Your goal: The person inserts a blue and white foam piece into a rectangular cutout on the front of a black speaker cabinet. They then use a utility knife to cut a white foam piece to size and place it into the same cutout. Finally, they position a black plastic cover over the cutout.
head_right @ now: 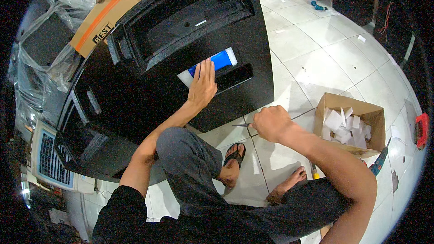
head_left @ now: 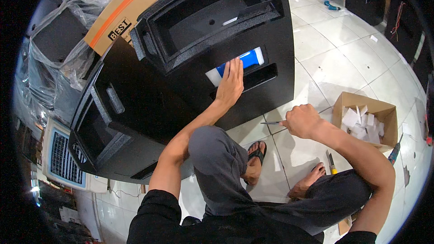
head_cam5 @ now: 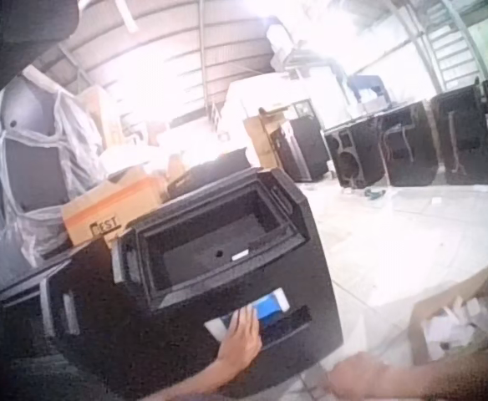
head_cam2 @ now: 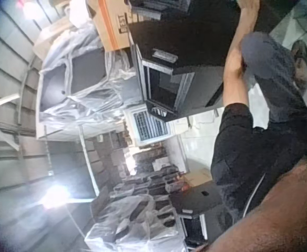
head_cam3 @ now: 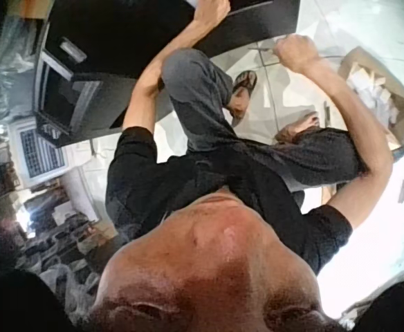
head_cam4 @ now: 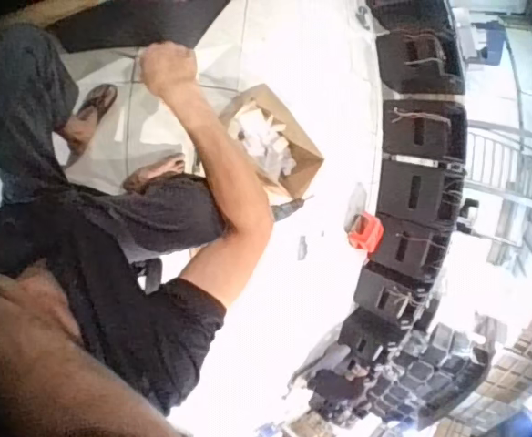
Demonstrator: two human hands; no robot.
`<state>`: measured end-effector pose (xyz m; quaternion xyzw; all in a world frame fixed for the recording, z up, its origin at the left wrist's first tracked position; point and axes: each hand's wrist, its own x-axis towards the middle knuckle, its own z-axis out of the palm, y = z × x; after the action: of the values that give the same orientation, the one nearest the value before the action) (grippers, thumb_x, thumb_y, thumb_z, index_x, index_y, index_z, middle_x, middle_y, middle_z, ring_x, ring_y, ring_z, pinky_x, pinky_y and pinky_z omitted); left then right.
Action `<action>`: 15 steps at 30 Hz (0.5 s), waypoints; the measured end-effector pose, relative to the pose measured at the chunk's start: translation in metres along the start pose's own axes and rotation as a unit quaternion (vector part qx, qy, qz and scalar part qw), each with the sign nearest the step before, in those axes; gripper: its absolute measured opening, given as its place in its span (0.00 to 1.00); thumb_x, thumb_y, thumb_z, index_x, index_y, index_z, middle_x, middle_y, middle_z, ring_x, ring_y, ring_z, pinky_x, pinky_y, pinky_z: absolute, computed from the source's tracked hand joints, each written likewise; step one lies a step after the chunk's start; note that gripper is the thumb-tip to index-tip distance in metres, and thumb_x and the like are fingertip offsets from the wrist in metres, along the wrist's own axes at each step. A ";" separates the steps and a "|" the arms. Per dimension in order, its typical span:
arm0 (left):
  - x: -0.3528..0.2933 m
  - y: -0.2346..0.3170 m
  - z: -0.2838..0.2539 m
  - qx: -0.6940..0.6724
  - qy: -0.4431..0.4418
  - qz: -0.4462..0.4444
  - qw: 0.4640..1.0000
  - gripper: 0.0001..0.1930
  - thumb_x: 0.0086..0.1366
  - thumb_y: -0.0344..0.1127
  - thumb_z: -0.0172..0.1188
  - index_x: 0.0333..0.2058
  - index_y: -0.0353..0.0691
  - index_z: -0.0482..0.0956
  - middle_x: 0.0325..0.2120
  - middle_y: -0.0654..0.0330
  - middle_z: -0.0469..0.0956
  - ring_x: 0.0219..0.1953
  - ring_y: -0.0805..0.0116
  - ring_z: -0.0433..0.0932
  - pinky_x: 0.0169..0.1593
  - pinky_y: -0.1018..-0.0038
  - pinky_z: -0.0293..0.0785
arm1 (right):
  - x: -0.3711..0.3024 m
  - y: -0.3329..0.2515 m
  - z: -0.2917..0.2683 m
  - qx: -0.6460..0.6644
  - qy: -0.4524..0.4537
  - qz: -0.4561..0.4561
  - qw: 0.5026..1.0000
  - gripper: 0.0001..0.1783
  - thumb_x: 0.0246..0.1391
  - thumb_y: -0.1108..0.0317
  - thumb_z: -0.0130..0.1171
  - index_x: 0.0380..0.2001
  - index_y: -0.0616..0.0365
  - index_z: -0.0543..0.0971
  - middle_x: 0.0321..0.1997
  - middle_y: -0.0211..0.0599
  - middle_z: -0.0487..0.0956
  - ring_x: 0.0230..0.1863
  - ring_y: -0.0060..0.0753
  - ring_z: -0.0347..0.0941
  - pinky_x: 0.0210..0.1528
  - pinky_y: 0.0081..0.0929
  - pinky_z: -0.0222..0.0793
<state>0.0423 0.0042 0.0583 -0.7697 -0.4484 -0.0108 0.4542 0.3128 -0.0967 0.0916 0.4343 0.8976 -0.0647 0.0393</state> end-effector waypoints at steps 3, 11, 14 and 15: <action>0.002 -0.003 -0.018 -0.056 -0.057 -0.020 0.997 0.49 0.52 0.52 0.66 0.63 0.22 0.56 0.65 0.37 0.55 0.66 0.44 0.55 0.70 0.54 0.47 | -0.001 0.010 0.001 0.031 0.032 0.016 0.999 0.22 0.59 0.51 0.56 0.26 0.61 0.82 0.26 0.50 0.82 0.34 0.51 0.82 0.37 0.43 0.78; 0.022 0.023 -0.043 -0.116 -0.100 -0.115 0.981 0.54 0.49 0.57 0.70 0.64 0.26 0.56 0.63 0.35 0.55 0.66 0.41 0.54 0.69 0.49 0.47 | -0.007 0.019 -0.010 0.047 0.011 0.047 0.998 0.27 0.61 0.48 0.53 0.27 0.66 0.80 0.30 0.54 0.81 0.37 0.55 0.81 0.40 0.45 0.77; 0.013 0.031 -0.042 -0.151 -0.062 -0.119 0.979 0.51 0.50 0.56 0.69 0.64 0.28 0.58 0.63 0.32 0.54 0.66 0.37 0.53 0.68 0.45 0.46 | -0.018 0.021 -0.013 0.046 -0.031 0.083 0.995 0.28 0.62 0.47 0.52 0.29 0.67 0.80 0.33 0.56 0.81 0.39 0.56 0.80 0.42 0.45 0.77; 0.010 0.031 -0.042 -0.161 -0.051 -0.118 0.979 0.50 0.51 0.54 0.69 0.64 0.27 0.58 0.63 0.32 0.54 0.66 0.37 0.53 0.68 0.45 0.45 | -0.021 0.023 -0.014 0.048 -0.046 0.098 0.993 0.29 0.63 0.47 0.51 0.29 0.67 0.80 0.34 0.56 0.81 0.40 0.56 0.80 0.43 0.46 0.76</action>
<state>0.0857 -0.0244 0.0658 -0.7739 -0.5509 -0.0970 0.2969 0.3438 -0.0972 0.1061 0.5178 0.8440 -0.1234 0.0656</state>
